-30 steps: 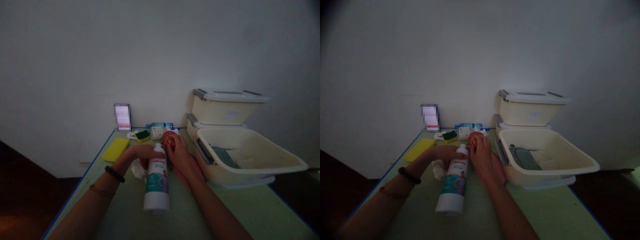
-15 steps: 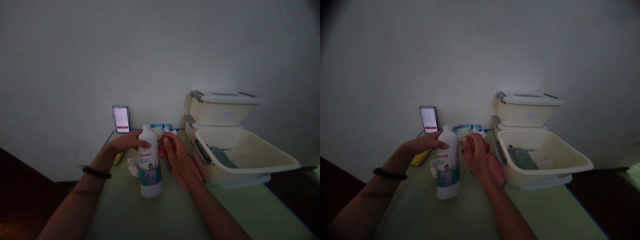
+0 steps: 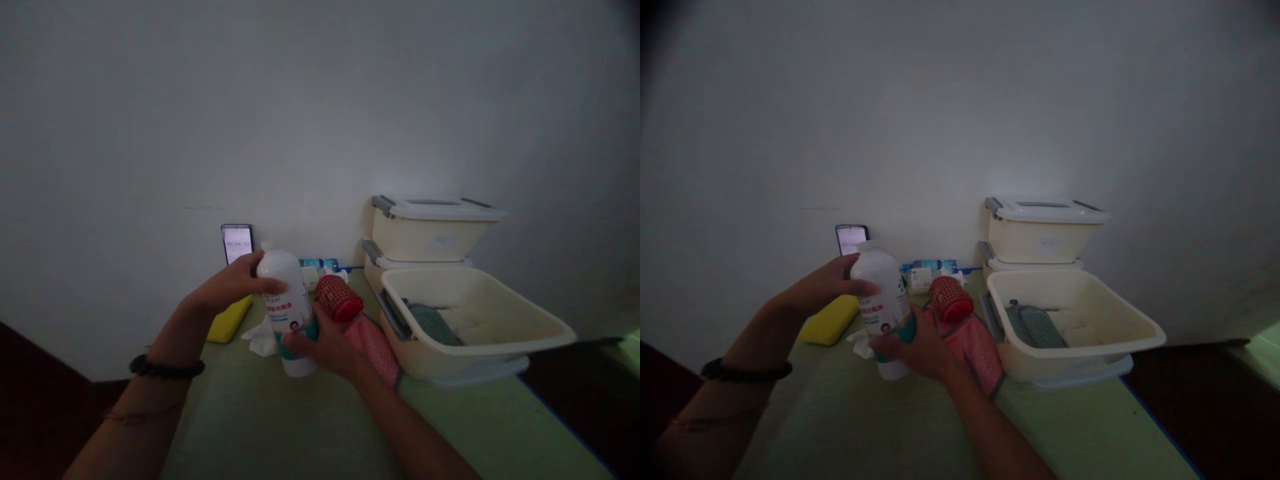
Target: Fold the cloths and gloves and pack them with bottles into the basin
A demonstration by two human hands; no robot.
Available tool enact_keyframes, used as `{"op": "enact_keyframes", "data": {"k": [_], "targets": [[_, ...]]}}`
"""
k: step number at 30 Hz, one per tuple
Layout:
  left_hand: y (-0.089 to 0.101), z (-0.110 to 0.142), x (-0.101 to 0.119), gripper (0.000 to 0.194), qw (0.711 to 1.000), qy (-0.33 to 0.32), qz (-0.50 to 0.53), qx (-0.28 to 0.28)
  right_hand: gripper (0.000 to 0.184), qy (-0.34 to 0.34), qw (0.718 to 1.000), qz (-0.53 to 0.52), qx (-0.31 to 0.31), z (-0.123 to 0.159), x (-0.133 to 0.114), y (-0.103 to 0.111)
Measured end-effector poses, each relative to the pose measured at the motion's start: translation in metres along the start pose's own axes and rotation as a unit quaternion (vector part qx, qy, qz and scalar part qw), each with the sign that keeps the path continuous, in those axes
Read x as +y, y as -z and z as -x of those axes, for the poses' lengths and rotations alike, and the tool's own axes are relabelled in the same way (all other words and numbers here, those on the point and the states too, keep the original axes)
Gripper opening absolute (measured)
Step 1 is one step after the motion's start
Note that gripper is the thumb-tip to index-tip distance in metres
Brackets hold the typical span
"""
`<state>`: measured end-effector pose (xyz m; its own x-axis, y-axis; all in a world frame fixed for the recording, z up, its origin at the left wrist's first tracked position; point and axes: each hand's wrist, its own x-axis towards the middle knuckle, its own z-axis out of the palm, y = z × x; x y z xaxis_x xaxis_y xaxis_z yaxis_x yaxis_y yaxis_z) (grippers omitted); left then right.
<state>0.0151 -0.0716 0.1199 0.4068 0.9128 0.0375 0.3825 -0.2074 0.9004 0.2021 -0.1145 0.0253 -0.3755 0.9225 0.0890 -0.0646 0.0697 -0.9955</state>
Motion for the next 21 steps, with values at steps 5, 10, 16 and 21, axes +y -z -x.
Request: {"op": "enact_keyframes", "data": {"k": [5,10,16,21], "targets": [[-0.011,0.002,0.008,0.042,1.0,-0.003,-0.016,0.025,0.049,-0.02,0.993,-0.111,-0.04,0.0,0.0,-0.006],[-0.023,-0.004,0.005,0.039,0.991,-0.033,0.117,0.05,0.064,-0.056,0.981,-0.16,-0.09,0.004,-0.004,-0.012],[-0.035,-0.003,0.021,0.032,0.974,-0.065,0.168,0.137,0.054,-0.027,0.998,-0.063,0.008,0.005,0.004,-0.014],[-0.04,0.002,0.029,0.03,0.982,-0.069,0.102,0.143,0.062,0.031,0.99,0.105,0.091,0.005,0.014,-0.023]]}}
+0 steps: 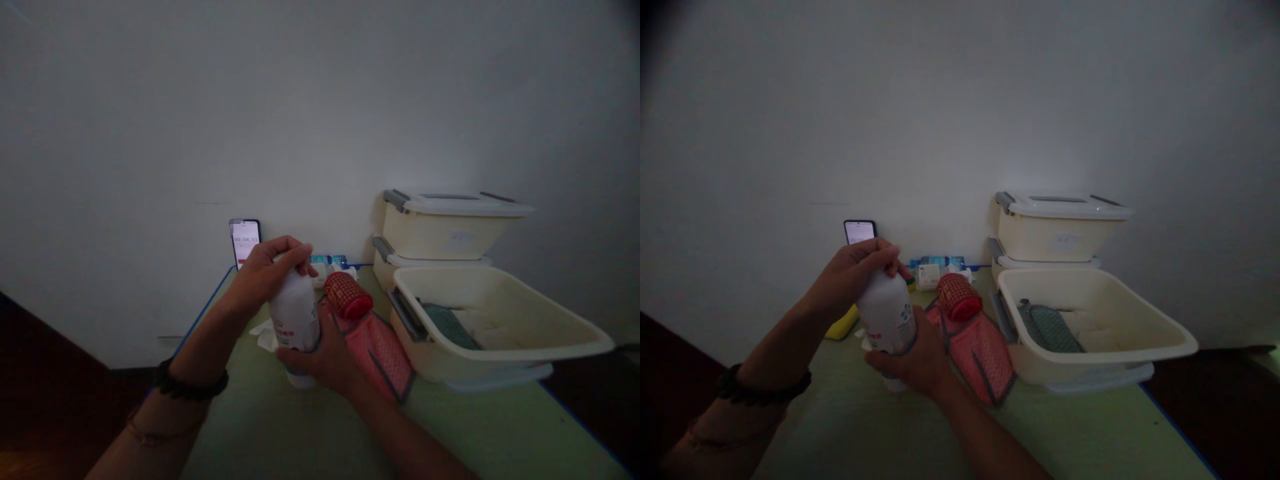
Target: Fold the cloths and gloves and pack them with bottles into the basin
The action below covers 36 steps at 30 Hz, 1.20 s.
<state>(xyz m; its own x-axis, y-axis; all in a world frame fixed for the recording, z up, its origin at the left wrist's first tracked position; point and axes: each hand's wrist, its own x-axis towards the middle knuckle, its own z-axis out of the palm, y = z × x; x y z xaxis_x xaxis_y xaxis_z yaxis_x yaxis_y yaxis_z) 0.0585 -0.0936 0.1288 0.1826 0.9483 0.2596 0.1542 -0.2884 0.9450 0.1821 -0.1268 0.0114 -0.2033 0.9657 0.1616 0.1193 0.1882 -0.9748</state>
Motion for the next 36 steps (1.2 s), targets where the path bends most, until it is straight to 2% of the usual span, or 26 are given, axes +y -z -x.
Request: {"op": "enact_keyframes", "data": {"k": [7,13,18,32,36], "targets": [[-0.002,0.009,0.012,0.034,0.998,-0.055,-0.028,-0.021,0.065,0.063,0.995,0.064,0.034,0.001,-0.002,0.0],[0.0,0.001,0.003,0.036,0.996,-0.052,-0.014,-0.065,0.06,0.056,0.994,0.091,0.034,0.001,0.005,-0.005],[0.001,0.002,0.0,0.033,0.993,-0.048,-0.008,-0.11,0.065,0.068,0.993,0.09,0.034,0.004,0.008,-0.009],[0.005,-0.001,-0.01,0.033,0.993,-0.045,0.021,-0.109,0.076,0.05,0.994,0.09,0.025,0.002,0.009,-0.008],[0.005,-0.002,-0.008,0.033,0.993,-0.047,0.008,-0.105,0.07,0.059,0.997,0.047,0.013,0.0,0.0,-0.003]]}}
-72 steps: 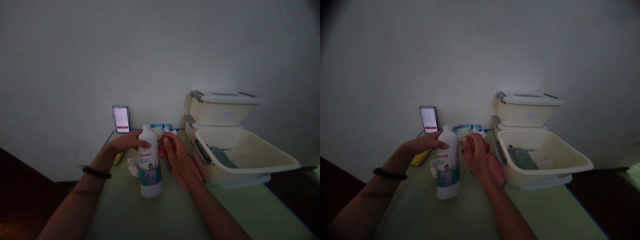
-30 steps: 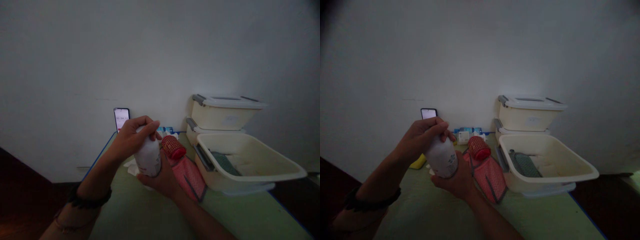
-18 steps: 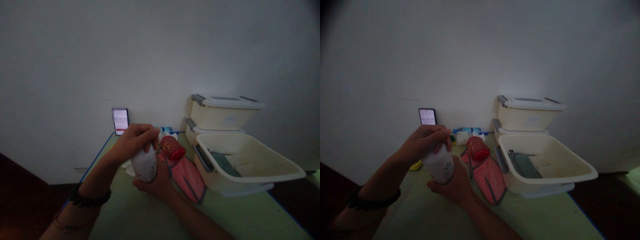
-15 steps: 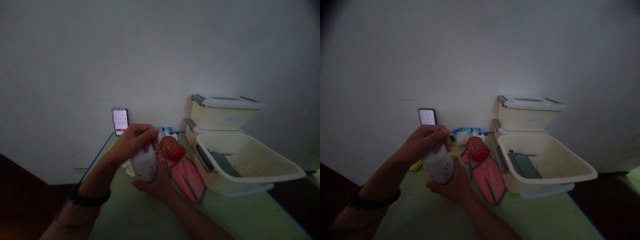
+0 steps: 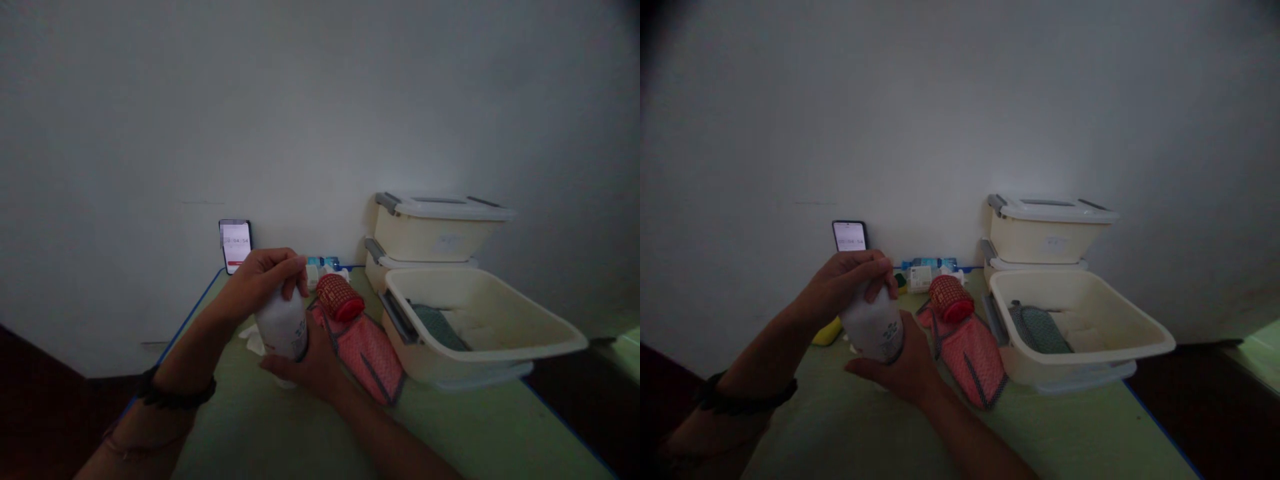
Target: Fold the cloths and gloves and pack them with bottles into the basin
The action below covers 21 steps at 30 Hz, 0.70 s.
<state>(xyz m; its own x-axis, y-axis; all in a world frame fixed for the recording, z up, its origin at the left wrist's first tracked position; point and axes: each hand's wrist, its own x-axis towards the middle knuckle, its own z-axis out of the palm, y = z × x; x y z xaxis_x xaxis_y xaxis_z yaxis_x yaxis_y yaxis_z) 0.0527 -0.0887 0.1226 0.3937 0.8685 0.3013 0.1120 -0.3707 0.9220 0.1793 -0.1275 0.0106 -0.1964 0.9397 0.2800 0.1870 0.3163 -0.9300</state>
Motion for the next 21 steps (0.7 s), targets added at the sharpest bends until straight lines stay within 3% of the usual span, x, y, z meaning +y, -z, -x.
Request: {"op": "enact_keyframes", "data": {"k": [4,7,10,13,17,21], "targets": [[0.005,0.004,0.011,0.025,0.992,0.002,-0.118,-0.036,0.074,0.007,1.0,-0.013,-0.007,0.0,-0.012,0.005],[0.012,0.01,0.024,0.022,0.961,-0.021,-0.266,-0.073,0.073,0.004,1.0,-0.008,-0.02,0.001,-0.014,0.002],[0.019,0.018,0.034,0.026,0.931,-0.051,-0.351,-0.085,0.074,0.012,1.0,-0.009,-0.003,0.002,-0.011,-0.001],[0.023,0.023,0.041,0.027,0.925,-0.059,-0.367,-0.076,0.074,0.021,1.0,-0.003,0.013,0.003,-0.011,0.002],[0.026,0.026,0.045,0.031,0.943,-0.104,-0.311,-0.057,0.071,0.053,0.998,0.008,0.03,0.003,-0.016,0.013],[0.025,0.026,0.043,0.03,0.947,-0.151,-0.284,-0.002,0.069,0.065,0.996,-0.044,0.052,0.002,-0.034,0.022]]}}
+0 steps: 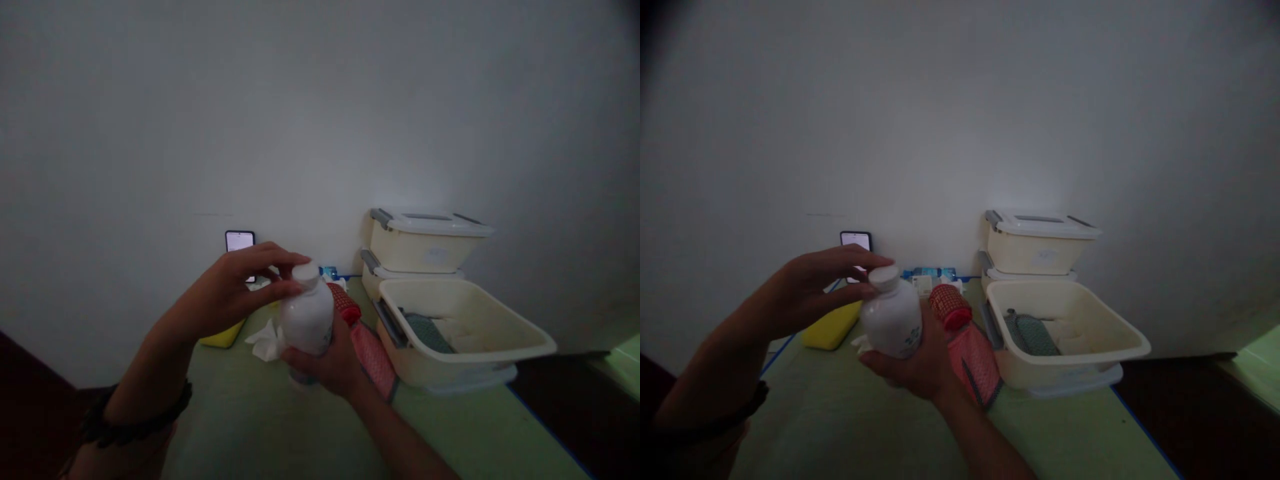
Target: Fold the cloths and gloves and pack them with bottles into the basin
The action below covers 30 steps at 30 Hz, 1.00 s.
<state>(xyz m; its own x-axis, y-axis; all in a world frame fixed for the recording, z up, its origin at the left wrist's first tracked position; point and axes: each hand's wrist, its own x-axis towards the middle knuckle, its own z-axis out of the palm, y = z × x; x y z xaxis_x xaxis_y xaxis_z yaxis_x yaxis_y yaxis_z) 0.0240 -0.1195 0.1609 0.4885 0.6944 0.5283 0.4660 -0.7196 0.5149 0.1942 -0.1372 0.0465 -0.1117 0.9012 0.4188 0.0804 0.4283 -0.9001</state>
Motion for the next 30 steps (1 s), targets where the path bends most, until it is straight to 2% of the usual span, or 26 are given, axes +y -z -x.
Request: {"op": "enact_keyframes", "data": {"k": [2,4,5,7,9,13,15,17,18,20,23,26,30], "targets": [[-0.001,-0.001,-0.001,0.025,0.998,-0.017,-0.018,0.05,0.066,-0.03,0.999,-0.041,0.009,-0.005,-0.015,0.004],[-0.001,-0.002,-0.001,0.02,0.995,-0.029,-0.037,0.093,0.055,-0.075,0.996,-0.054,0.01,-0.013,-0.034,0.012],[-0.002,-0.003,-0.001,0.017,0.993,-0.027,-0.041,0.105,0.054,-0.08,0.995,-0.048,0.029,-0.018,-0.044,0.018],[-0.008,-0.006,0.0,0.014,0.993,-0.003,-0.034,0.11,0.051,-0.078,0.996,-0.046,0.01,-0.028,-0.062,0.034],[-0.021,-0.008,0.002,0.016,0.995,0.036,-0.006,0.092,0.046,-0.062,0.998,-0.03,-0.005,-0.037,-0.076,0.054],[-0.075,-0.013,0.003,0.021,0.989,0.087,0.119,-0.022,0.046,-0.043,0.995,0.07,0.064,-0.046,-0.085,0.099],[-0.107,-0.015,0.001,0.027,0.967,0.124,0.218,-0.045,0.045,-0.044,0.99,0.086,0.101,-0.046,-0.085,0.121],[-0.134,-0.018,-0.002,0.035,0.913,0.22,0.338,-0.06,0.044,-0.042,0.987,0.094,0.12,-0.045,-0.085,0.141],[-0.146,-0.021,-0.002,0.043,0.869,0.299,0.389,-0.065,0.045,-0.042,0.987,0.098,0.124,-0.044,-0.086,0.15],[-0.164,-0.028,-0.001,0.058,0.837,0.351,0.414,-0.069,0.046,-0.041,0.984,0.111,0.13,-0.042,-0.087,0.165],[-0.185,-0.043,0.006,0.064,0.821,0.374,0.427,-0.067,0.046,-0.042,0.981,0.129,0.14,-0.039,-0.089,0.182],[-0.199,-0.057,0.015,0.055,0.808,0.388,0.439,-0.065,0.045,-0.047,0.978,0.143,0.145,-0.035,-0.089,0.19],[-0.203,-0.069,0.021,0.04,0.804,0.396,0.442,-0.029,0.045,-0.06,0.974,0.162,0.147,-0.03,-0.088,0.195]]}}
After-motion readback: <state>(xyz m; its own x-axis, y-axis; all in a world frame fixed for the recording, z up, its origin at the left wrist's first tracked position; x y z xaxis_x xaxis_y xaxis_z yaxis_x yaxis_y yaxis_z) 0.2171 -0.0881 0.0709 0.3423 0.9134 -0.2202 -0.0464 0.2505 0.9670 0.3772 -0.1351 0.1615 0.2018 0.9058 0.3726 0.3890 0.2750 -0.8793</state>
